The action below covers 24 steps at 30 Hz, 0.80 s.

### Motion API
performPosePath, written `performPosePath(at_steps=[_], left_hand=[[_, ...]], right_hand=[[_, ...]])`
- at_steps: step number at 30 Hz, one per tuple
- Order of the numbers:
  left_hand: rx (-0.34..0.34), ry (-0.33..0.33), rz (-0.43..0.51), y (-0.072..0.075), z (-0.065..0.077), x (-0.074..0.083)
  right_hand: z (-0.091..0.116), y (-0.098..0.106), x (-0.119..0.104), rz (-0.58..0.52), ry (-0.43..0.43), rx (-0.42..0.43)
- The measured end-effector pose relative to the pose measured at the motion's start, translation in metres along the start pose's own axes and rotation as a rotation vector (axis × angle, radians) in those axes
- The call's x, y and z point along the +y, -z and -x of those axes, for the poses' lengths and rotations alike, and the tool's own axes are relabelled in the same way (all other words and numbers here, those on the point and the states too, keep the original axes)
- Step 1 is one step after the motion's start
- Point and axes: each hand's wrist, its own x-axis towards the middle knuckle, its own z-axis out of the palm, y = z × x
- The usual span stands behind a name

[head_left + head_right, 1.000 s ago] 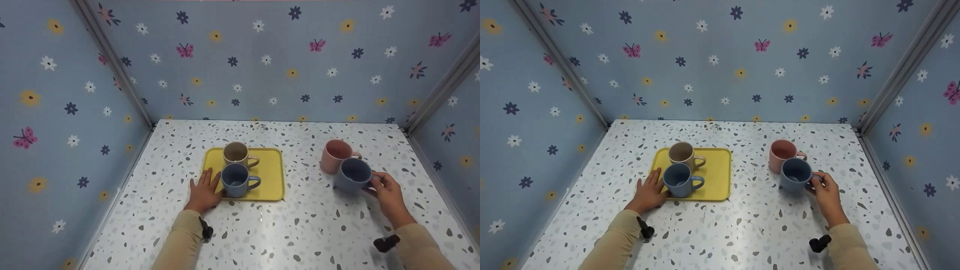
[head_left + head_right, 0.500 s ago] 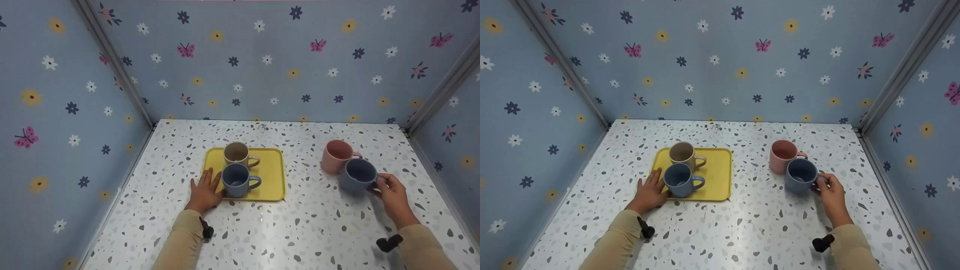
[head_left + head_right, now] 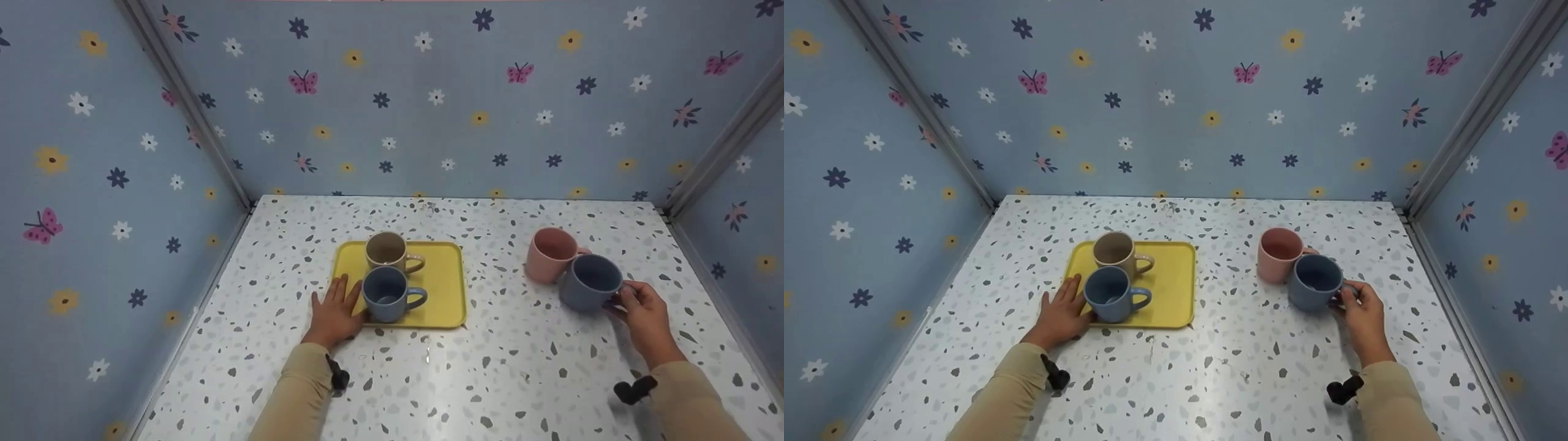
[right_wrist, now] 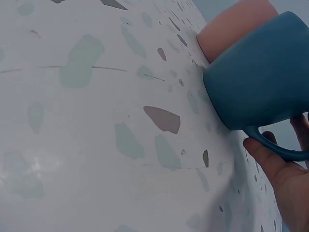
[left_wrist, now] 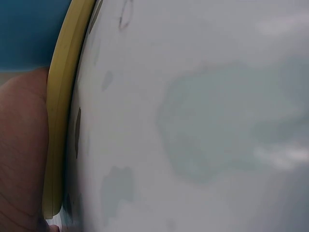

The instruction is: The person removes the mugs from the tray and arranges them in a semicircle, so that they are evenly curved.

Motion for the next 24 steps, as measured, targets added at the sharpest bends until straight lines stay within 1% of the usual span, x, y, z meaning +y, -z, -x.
performPosePath(at_steps=[7,15,19,22,24], left_hand=[[0.009,-0.011,0.002,-0.0005,0.0010,-0.0001],[0.034,-0.031,0.010,0.0016,0.0009,0.0004],[0.019,-0.018,0.010,0.0017,0.0013,0.0005],[-0.003,-0.004,0.004,0.0019,0.0010,0.0011],[-0.009,-0.007,-0.002,0.0027,0.0004,0.0018]], right_hand=[[-0.0015,0.0017,-0.0021,0.016,-0.023,-0.002],[-0.0042,0.0000,-0.0017,-0.010,0.005,-0.006],[-0.0052,-0.0009,-0.0023,-0.049,-0.004,-0.016],[-0.0052,-0.0005,-0.0039,-0.087,-0.022,-0.024],[-0.0052,0.0003,-0.0056,-0.100,-0.040,-0.025]])
